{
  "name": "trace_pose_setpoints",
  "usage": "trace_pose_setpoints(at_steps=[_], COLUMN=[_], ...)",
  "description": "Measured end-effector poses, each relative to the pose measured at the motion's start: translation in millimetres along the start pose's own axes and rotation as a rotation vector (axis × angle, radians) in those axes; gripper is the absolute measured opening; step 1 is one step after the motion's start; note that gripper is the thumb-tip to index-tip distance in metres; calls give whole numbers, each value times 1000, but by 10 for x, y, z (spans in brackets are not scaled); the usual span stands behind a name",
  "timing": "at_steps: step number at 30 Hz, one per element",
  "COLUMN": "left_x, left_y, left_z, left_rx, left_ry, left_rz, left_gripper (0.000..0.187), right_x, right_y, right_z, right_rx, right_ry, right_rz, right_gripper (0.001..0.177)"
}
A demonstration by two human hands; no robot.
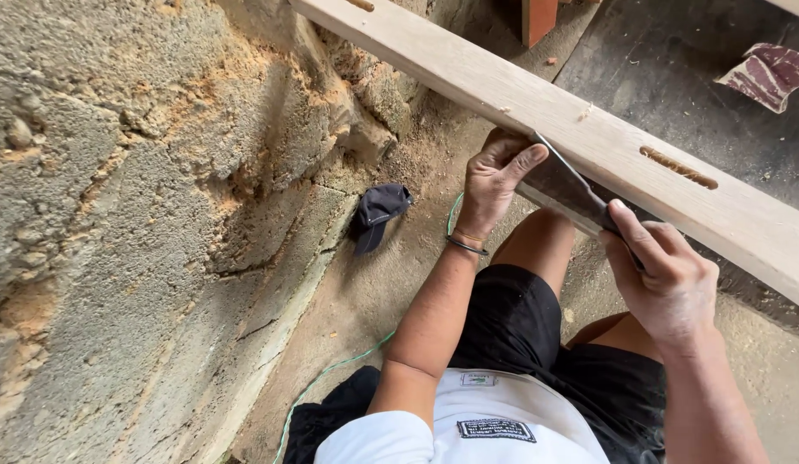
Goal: Refining a wooden furniture component by cleaning a mortise with a chisel and sanding the surface
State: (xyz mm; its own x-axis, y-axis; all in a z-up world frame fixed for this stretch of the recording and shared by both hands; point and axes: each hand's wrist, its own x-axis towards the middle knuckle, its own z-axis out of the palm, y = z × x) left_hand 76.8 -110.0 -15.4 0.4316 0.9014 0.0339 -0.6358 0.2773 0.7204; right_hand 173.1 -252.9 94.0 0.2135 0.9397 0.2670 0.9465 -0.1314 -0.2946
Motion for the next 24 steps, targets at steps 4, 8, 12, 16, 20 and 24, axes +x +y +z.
trace_pose_setpoints(at_steps=[4, 8, 12, 16, 20, 24], left_x=[5, 9, 49, 86, 94, 130], left_y=[69, 105, 59, 61, 107, 96], left_z=[10, -1, -57, -117, -96, -153], left_rx=[-33, -70, -72, -78, -90, -136], left_ry=[-7, -5, 14, 67, 78, 48], left_rz=[-19, -25, -18, -54, -42, 13], left_gripper=[19, 17, 15, 18, 16, 15], right_x=[45, 95, 142, 209, 248, 341], right_y=[-36, -58, 45, -78, -71, -108], right_z=[10, 6, 79, 46, 59, 84], right_rx=[-2, 12, -27, 24, 20, 10], right_ry=[-1, -10, -10, -35, -50, -47], right_rz=[-4, 7, -63, -30, -29, -89], right_gripper=[30, 29, 27, 31, 31, 29])
